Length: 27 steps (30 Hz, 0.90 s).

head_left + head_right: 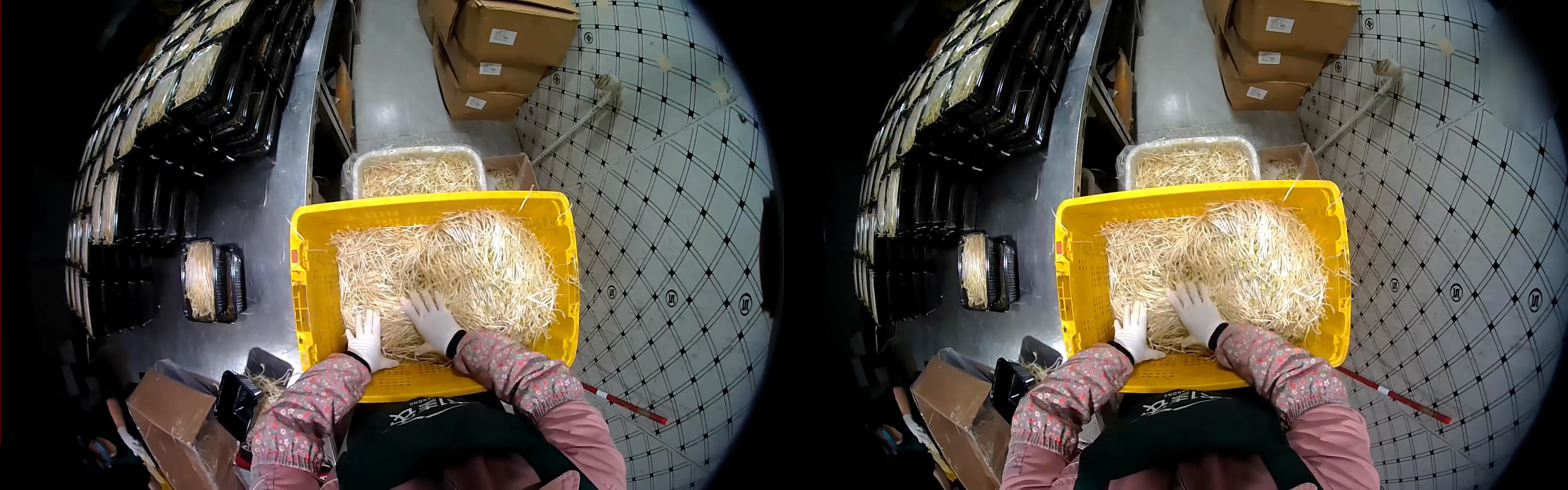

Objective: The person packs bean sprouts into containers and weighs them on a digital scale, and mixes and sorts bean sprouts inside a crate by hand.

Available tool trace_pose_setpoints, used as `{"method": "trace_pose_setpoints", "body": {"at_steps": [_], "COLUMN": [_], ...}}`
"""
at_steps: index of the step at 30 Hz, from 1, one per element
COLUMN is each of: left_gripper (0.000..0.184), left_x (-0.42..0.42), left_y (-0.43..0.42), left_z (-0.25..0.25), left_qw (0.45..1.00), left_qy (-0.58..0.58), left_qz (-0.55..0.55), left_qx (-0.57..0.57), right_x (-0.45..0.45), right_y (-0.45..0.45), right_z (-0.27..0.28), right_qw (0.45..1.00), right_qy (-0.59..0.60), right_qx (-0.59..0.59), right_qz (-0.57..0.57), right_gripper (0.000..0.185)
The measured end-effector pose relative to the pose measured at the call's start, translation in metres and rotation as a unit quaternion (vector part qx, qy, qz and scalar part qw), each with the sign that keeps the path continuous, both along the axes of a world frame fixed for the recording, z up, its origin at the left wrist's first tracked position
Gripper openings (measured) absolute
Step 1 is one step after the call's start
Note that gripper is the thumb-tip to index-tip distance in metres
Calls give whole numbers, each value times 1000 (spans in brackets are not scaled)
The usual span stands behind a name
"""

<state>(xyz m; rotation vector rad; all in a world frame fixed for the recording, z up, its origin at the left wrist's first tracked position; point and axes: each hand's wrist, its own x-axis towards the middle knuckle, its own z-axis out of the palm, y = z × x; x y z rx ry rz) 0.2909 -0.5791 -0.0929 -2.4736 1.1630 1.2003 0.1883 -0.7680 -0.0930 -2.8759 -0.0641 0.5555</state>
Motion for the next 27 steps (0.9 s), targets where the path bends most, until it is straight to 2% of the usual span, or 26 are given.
{"method": "trace_pose_setpoints", "body": {"at_steps": [2, 4, 5, 6, 7, 8, 9, 11, 13, 15, 16, 17, 18, 20, 22, 23, 24, 26, 27], "left_gripper": [138, 138, 137, 135, 130, 108, 92, 59, 58, 54, 46, 41, 38, 34, 35, 39, 43, 69, 74], "left_x": [1, 8, 14, 19, 22, 26, 31, 37, 41, 39, 37, 36, 37, 35, 31, 27, 21, 15, 14], "left_y": [-10, -19, -23, -25, -26, -28, -28, -36, -34, -29, -23, -6, 12, 31, 31, 25, 17, -1, -4], "left_z": [-5, -18, -27, -35, -37, -39, -41, -1, 22, 45, 61, 56, 52, 52, 54, 51, 47, 39, 41], "left_qw": [1000, 997, 996, 994, 989, 982, 981, 969, 977, 987, 987, 987, 985, 971, 946, 943, 939, 955, 959], "left_qy": [-28, -79, -65, -50, -41, -26, 6, 27, 34, 32, 20, -9, -32, -82, -112, -128, -145, -165, -148], "left_qz": [7, 25, 52, 80, 113, 162, 181, 234, 205, 154, 148, 133, 118, 59, 1, -20, -42, -97, -93], "left_qx": [9, 5, -21, -45, -85, -94, -71, -73, -50, -37, -54, -91, -122, -216, -304, -306, -308, -225, -225], "right_x": [0, 10, 18, 26, 34, 40, 43, 50, 52, 54, 52, 49, 55, 60, 72, 81, 91, 99, 93], "right_y": [7, 5, 1, -5, -11, -16, -20, -32, -42, -57, -69, -86, -98, -116, -109, -100, -84, -53, -41], "right_z": [-10, -26, -35, -39, -41, -42, -30, -14, 0, 14, 4, -4, 25, 55, 59, 61, 67, 16, 6], "right_qw": [1000, 998, 997, 997, 999, 995, 996, 992, 989, 997, 995, 990, 979, 965, 969, 971, 977, 986, 995], "right_qy": [-1, -19, -60, -59, -12, 35, 4, 43, 54, 41, -74, -76, -149, -159, -161, -164, -78, -63, -28], "right_qx": [-22, -47, -36, -34, 12, 59, 46, 88, 106, 61, 48, 54, 74, 106, 85, 64, 81, 71, 21], "right_qz": [-5, -25, -34, -34, -52, -69, -72, -83, -85, -37, -40, -102, -120, -178, -169, -160, -179, -139, -93], "right_gripper": [127, 111, 92, 92, 83, 75, 67, 57, 56, 53, 38, 34, 40, 50, 53, 56, 58, 72, 80]}}
